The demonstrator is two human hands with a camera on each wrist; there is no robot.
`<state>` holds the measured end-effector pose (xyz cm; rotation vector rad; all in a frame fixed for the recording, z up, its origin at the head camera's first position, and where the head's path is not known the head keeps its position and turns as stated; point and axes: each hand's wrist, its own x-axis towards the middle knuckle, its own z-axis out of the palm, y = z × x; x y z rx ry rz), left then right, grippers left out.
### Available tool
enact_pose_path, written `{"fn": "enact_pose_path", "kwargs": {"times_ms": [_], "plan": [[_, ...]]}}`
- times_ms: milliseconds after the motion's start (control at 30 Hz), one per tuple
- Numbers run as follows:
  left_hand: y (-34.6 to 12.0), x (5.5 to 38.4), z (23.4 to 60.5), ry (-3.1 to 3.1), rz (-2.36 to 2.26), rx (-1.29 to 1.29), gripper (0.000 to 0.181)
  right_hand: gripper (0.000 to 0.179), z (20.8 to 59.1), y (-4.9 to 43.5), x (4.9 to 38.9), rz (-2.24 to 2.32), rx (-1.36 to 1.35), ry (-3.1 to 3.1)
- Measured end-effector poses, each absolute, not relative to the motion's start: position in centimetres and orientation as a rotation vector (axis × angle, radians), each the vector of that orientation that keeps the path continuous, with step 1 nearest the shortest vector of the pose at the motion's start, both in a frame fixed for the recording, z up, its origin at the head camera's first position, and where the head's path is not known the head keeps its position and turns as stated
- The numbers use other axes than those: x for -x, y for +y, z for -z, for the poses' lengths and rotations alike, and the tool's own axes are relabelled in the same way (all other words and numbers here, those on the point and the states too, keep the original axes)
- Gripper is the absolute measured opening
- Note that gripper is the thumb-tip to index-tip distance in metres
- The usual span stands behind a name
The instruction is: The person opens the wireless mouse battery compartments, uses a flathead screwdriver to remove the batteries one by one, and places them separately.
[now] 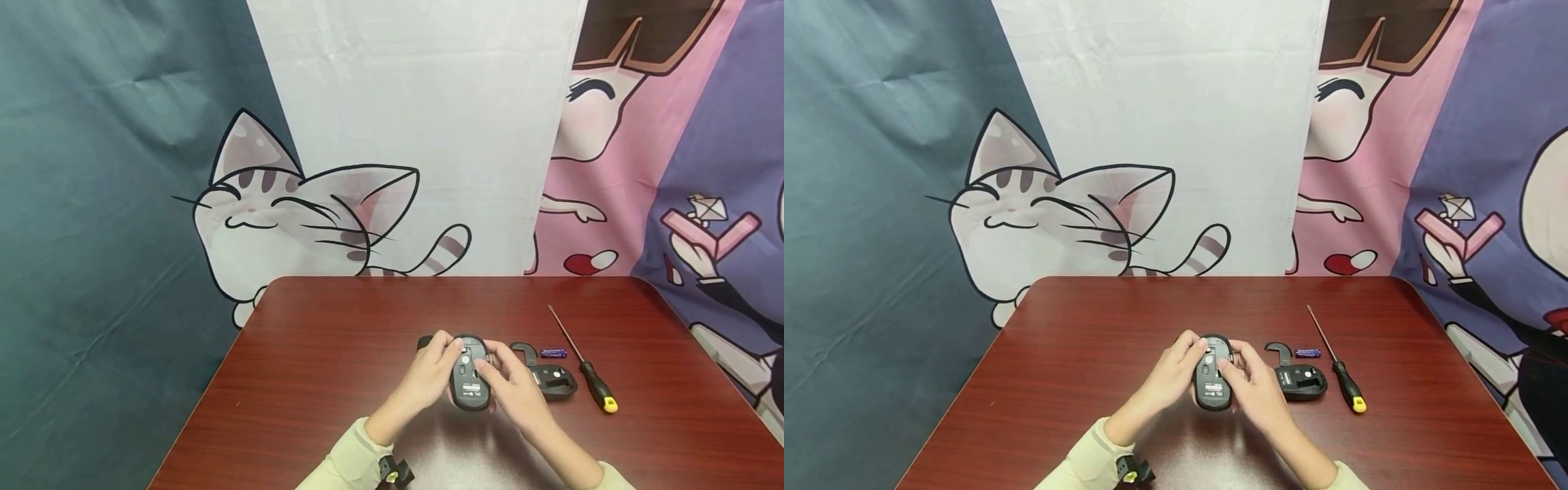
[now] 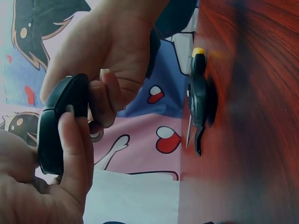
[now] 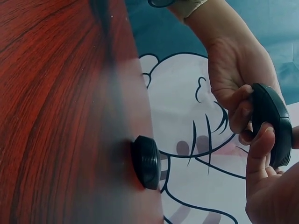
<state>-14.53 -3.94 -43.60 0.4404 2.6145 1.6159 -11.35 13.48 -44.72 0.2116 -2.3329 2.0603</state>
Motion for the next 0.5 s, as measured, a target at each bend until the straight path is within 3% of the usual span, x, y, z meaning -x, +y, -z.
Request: {"fn": "enact_pose_path", "kwargs": {"times_ms": [233,500], "plan": [[-3.8,13.9,43.4,2.249,-1.835,-0.451,0.029,0.034,44.5,13.9,11.6,-2.083,-0.18,-2.325],[-3.8,13.5,43.4,2.13,-1.914,-0.47,0.038,0.037,44.4,14.3,11.8,-2.06,-0.204,-2.366]]}}
